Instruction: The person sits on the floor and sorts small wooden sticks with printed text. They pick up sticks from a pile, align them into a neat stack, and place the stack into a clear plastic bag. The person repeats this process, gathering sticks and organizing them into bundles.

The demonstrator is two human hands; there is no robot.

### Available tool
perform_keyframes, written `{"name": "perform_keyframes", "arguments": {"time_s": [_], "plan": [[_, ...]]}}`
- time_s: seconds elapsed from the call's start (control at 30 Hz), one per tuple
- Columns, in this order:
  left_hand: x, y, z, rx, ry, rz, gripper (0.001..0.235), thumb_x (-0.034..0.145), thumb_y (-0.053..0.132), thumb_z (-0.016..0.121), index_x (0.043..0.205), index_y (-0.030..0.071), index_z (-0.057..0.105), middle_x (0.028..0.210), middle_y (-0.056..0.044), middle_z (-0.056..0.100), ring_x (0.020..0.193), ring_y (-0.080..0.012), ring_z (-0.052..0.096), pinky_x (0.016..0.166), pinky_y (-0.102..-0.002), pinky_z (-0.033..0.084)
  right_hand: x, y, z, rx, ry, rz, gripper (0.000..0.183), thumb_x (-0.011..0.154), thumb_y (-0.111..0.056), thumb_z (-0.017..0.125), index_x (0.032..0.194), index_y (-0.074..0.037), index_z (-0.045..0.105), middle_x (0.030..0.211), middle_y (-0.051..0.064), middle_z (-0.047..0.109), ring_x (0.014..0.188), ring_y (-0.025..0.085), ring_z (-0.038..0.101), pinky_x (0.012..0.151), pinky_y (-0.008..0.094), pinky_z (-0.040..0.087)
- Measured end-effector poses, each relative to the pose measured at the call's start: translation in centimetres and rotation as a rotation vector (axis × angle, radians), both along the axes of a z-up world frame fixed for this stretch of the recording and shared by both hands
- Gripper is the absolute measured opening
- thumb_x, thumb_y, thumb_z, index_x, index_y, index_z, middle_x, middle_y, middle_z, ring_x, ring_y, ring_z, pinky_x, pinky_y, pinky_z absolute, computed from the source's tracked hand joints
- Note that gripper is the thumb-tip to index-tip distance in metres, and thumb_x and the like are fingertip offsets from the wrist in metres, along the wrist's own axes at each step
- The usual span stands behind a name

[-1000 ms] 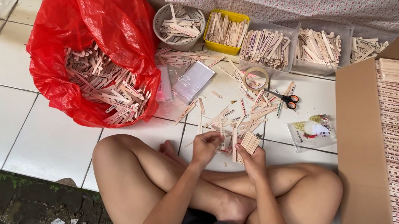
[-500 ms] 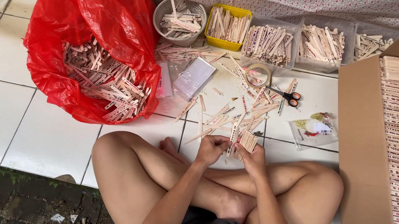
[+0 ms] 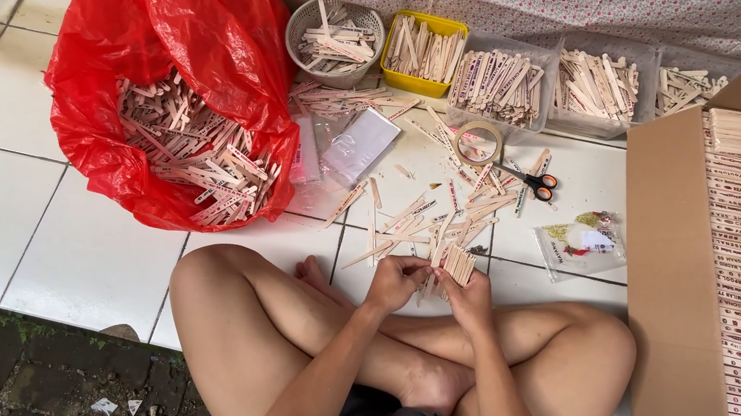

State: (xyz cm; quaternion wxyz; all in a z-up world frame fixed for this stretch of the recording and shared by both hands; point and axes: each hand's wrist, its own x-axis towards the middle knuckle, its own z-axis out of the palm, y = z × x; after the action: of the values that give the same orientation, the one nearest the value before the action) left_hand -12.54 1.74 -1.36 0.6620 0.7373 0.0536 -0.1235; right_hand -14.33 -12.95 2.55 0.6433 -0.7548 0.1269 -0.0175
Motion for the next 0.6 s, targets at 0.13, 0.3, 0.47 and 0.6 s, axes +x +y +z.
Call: {"name": "perform_keyframes", "arguments": {"time_s": [0.13, 0.3, 0.47, 0.6], "plan": [[0.0, 0.1, 0.9, 0.025, -0.02, -0.018, 0.013, 0.089, 0.007, 0.072, 0.097, 0.009, 0.082, 0.079, -0.013, 0.076, 0.071, -0.0159, 0.066, 0.065, -0.031, 0.056, 0.3, -0.3, -1.1, -0.047, 0.018, 0.016, 0.013, 0.081, -0.012, 0.081, 0.074, -0.005, 0.073, 0.058, 0.006, 0.061, 0.055, 0.013, 0.052, 0.053, 0.028, 0.043], [0.2, 0.4, 0.1, 0.098, -0.006, -0.028, 0.011, 0.087, 0.011, 0.072, 0.09, 0.012, 0.083, 0.073, -0.008, 0.075, 0.065, -0.0152, 0.067, 0.062, -0.028, 0.055, 0.8, -0.4, -1.0, -0.072, 0.098, 0.131, 0.027, 0.082, -0.021, 0.081, 0.064, -0.008, 0.065, 0.05, 0.006, 0.056, 0.045, 0.014, 0.048, 0.048, 0.028, 0.038], [0.5, 0.7, 1.0, -0.022, 0.029, -0.055, 0.008, 0.086, 0.011, 0.074, 0.088, 0.011, 0.081, 0.079, -0.009, 0.074, 0.074, -0.0149, 0.065, 0.07, -0.029, 0.055, 0.1, 0.3, 2.5, -0.018, 0.131, 0.224, 0.025, 0.083, -0.019, 0.082, 0.071, -0.002, 0.069, 0.059, 0.008, 0.061, 0.057, 0.016, 0.052, 0.056, 0.029, 0.043], [0.5, 1.5, 2.5, -0.14, 0.093, -0.12, 0.012, 0.077, 0.006, 0.08, 0.089, 0.006, 0.079, 0.079, -0.007, 0.06, 0.076, -0.0163, 0.056, 0.071, -0.033, 0.055, -0.1, 0.4, 1.8, 0.011, 0.173, 0.323, 0.018, 0.084, -0.013, 0.079, 0.082, 0.004, 0.074, 0.072, 0.011, 0.068, 0.068, 0.02, 0.057, 0.065, 0.031, 0.048]]}}
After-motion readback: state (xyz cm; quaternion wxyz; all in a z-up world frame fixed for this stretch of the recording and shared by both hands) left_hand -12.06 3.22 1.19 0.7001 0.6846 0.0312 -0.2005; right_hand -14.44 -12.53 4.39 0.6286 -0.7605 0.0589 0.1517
